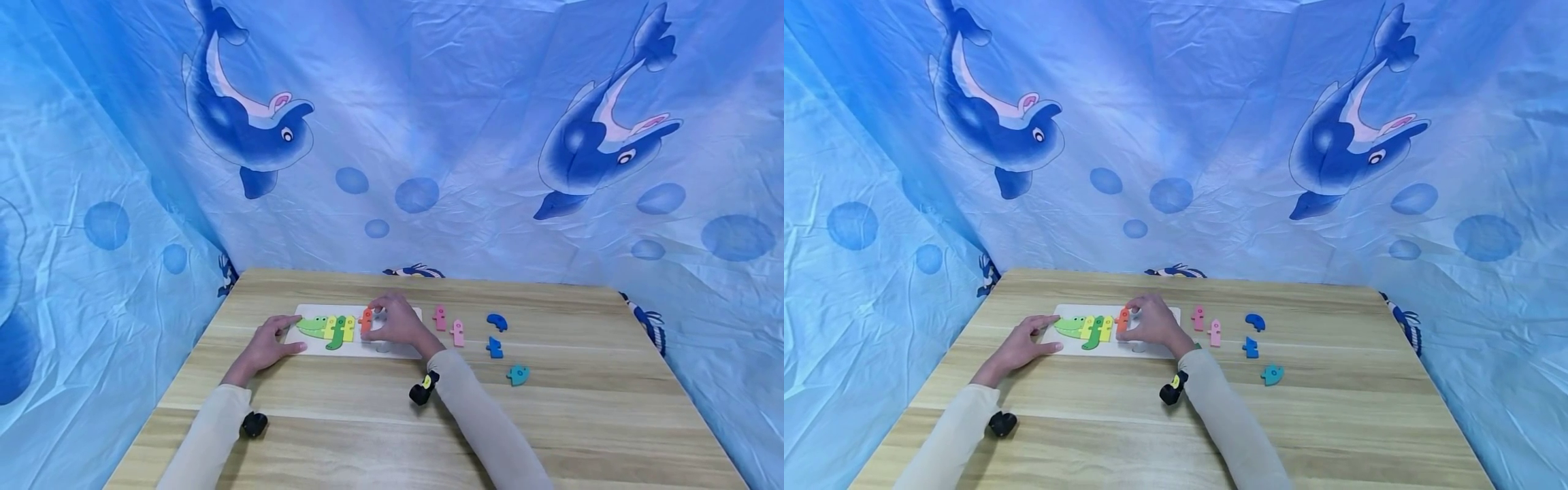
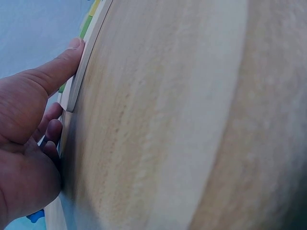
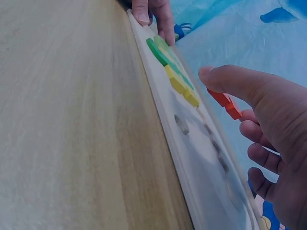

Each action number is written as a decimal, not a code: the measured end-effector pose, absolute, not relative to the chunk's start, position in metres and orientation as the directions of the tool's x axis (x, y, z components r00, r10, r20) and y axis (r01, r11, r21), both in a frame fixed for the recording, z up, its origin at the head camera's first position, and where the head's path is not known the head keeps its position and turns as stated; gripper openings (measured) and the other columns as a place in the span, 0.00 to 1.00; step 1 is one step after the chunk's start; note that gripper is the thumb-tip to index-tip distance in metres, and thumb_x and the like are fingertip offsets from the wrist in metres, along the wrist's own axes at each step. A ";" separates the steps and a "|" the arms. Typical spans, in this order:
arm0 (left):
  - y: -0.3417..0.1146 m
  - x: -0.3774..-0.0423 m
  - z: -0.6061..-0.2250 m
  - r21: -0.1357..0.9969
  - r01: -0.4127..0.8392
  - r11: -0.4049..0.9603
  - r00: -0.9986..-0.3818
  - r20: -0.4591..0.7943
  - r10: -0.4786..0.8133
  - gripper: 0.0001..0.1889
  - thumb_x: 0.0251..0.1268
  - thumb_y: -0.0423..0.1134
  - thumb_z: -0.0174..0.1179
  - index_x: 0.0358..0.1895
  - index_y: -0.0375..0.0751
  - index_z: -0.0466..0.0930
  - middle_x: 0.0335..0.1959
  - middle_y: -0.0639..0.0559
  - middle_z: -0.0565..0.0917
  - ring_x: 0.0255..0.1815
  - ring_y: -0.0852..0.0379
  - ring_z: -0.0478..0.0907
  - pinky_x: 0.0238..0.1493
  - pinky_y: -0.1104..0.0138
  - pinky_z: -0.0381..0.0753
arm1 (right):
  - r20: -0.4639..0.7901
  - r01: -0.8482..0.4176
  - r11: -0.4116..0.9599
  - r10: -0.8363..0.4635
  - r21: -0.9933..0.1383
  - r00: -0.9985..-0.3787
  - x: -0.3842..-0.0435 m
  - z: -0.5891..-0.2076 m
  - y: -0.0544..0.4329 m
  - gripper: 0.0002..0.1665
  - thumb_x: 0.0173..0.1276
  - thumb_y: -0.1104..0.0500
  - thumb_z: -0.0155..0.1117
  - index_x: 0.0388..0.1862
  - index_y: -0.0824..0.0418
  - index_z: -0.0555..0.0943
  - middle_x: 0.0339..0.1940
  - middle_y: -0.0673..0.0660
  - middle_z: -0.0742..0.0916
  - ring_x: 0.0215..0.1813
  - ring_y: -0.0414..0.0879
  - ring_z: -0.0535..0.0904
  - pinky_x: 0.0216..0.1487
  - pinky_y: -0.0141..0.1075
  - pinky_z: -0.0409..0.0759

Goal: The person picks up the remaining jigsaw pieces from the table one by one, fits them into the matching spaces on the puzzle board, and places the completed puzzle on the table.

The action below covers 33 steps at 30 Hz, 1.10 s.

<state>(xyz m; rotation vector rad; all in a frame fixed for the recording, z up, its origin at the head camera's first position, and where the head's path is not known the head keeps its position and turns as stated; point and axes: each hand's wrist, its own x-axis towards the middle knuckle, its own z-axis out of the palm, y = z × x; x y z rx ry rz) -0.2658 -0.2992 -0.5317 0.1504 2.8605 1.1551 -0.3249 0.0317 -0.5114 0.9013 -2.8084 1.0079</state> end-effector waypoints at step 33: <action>-0.297 -0.265 -0.530 0.695 0.045 0.717 -0.996 -0.025 0.087 0.39 0.64 0.48 0.72 0.76 0.40 0.68 0.75 0.30 0.62 0.72 0.29 0.62 0.70 0.36 0.63 | 0.119 -0.476 0.658 -0.510 -0.584 -0.852 -0.327 -0.522 0.014 0.40 0.50 0.38 0.83 0.60 0.55 0.85 0.43 0.46 0.81 0.48 0.41 0.75 0.51 0.37 0.78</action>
